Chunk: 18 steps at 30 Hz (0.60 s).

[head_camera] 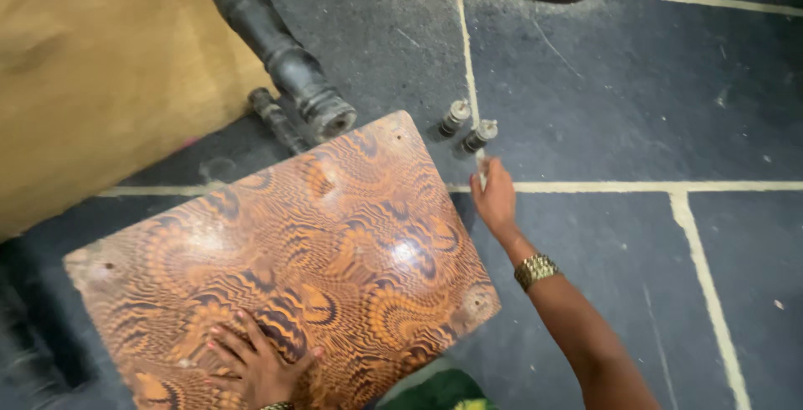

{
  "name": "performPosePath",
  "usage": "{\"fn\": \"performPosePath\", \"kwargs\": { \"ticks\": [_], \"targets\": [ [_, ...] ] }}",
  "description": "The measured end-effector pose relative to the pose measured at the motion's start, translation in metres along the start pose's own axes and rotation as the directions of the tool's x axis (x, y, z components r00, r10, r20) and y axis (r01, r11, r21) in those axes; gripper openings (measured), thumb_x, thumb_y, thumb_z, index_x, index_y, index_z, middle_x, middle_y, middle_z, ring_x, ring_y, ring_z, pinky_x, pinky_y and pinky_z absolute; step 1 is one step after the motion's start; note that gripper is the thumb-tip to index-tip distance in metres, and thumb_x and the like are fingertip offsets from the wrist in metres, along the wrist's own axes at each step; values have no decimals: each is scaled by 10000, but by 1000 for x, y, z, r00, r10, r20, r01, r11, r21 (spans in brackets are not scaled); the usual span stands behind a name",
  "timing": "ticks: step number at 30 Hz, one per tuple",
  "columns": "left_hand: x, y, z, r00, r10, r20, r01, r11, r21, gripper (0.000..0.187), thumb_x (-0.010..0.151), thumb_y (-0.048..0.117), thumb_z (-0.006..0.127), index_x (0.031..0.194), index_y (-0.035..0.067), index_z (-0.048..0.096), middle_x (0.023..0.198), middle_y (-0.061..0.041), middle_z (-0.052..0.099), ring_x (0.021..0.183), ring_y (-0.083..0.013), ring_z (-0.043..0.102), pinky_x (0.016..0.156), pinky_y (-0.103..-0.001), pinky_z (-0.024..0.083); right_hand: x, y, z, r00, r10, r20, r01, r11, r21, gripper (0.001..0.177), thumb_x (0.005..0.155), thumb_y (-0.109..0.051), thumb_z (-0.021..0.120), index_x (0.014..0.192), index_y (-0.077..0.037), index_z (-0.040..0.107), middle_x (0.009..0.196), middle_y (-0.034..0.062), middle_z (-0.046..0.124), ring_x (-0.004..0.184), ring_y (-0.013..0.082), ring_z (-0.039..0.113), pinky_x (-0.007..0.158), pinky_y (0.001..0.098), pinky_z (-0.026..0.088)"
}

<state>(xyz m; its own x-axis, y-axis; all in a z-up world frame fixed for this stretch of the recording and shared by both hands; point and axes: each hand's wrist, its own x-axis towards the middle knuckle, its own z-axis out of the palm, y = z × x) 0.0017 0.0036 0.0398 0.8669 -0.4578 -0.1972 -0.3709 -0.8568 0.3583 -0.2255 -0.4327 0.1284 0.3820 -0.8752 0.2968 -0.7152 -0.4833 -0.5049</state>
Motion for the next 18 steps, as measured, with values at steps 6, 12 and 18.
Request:
{"fn": "performPosePath", "kwargs": {
  "ticks": [6,12,18],
  "targets": [
    [-4,-9,7,988,-29,-149,18,997,-75,1649,342,934,606,1604,124,-77,1646,-304,-82,1549,-440,-83,1090,-833,-5,-26,6,55,976,137,172,-177,952,249,425,956,-308,653,1269,-42,543,1079,197,719,948,345,737,823,430,576],
    [29,-59,-10,954,-286,-90,268,949,-168,1663,395,942,639,1630,96,-84,1669,-309,-131,1549,-467,-136,1084,-806,-97,-38,24,88,946,223,236,-282,925,254,406,964,-335,651,1235,-43,574,1005,173,741,930,296,717,825,400,550],
    [63,-107,-36,860,-509,-40,489,843,-225,1675,384,849,767,1638,113,-64,1696,-268,-62,1577,-435,-55,1138,-763,-40,-42,23,94,855,397,334,-504,790,349,312,961,-276,664,1125,-12,637,962,118,728,862,202,654,790,372,532]
  ]
}}
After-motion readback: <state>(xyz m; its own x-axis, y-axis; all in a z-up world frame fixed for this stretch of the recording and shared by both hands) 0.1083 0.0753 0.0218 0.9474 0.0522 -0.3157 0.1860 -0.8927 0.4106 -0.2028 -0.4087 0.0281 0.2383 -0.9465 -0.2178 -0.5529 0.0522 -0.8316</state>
